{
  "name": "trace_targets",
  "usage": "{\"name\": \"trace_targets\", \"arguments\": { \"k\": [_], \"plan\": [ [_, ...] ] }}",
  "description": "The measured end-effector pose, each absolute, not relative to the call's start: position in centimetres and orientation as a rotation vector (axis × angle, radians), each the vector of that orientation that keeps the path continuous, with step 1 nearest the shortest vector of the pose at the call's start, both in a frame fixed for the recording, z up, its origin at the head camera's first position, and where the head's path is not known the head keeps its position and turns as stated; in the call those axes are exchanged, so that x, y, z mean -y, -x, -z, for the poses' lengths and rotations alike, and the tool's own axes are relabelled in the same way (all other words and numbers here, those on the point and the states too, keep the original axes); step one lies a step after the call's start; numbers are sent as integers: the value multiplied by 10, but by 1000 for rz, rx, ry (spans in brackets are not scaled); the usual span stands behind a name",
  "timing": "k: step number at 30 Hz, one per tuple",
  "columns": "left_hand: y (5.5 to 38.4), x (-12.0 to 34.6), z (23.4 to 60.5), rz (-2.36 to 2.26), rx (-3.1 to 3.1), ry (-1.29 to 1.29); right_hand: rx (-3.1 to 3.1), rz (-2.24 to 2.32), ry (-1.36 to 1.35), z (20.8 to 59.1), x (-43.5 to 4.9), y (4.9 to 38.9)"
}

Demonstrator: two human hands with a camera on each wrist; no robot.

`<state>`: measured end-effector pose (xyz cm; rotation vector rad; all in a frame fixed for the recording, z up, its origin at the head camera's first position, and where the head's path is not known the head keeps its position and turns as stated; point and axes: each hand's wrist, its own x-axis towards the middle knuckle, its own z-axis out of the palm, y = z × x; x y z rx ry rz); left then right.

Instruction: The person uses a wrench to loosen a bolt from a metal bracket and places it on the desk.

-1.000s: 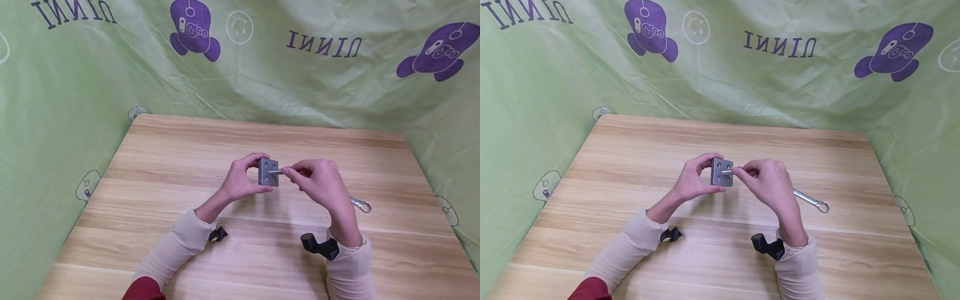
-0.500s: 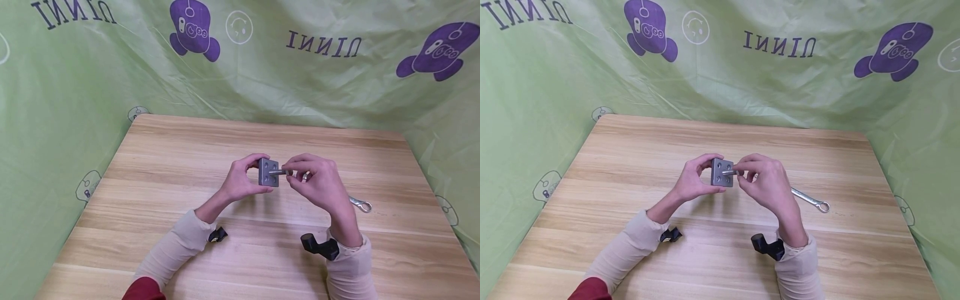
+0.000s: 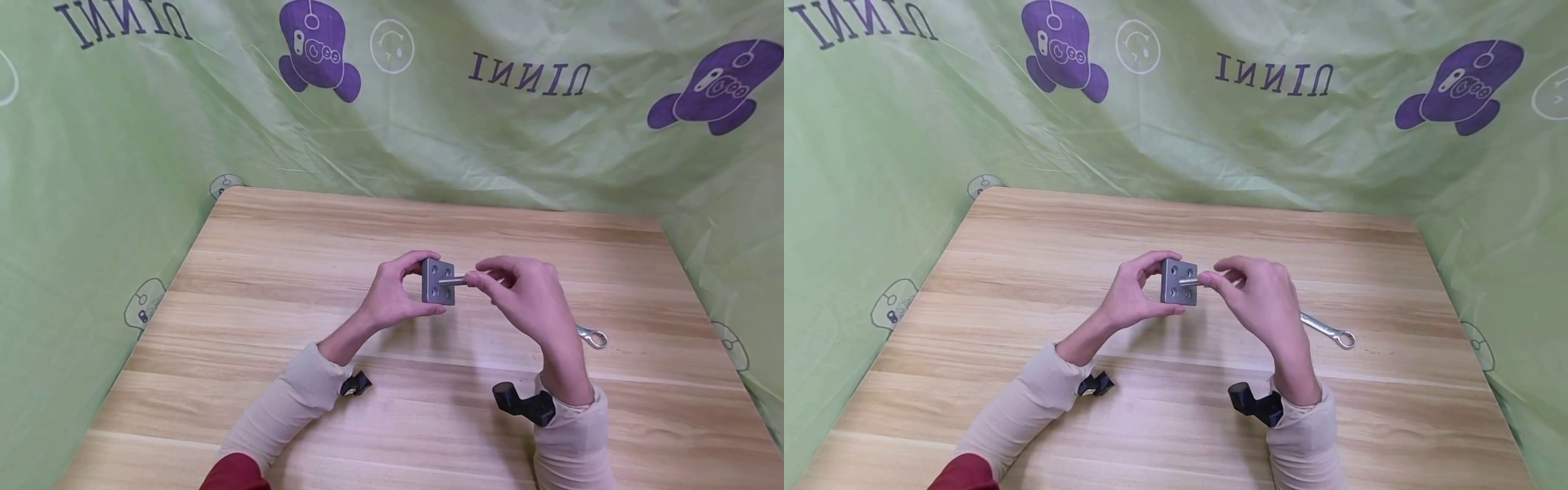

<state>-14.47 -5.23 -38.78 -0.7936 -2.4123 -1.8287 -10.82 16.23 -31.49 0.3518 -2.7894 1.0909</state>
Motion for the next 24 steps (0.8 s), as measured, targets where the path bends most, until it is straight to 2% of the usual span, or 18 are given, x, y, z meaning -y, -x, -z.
{"name": "trace_targets", "arguments": {
  "k": [6, 24],
  "plan": [
    [145, 52, 388, 1830, 2408, 794, 2884, -1063, -286, 316, -163, 109],
    [145, 52, 388, 1838, 2402, 792, 2523, -1013, -689, 324, -164, 111]
  ]
}}
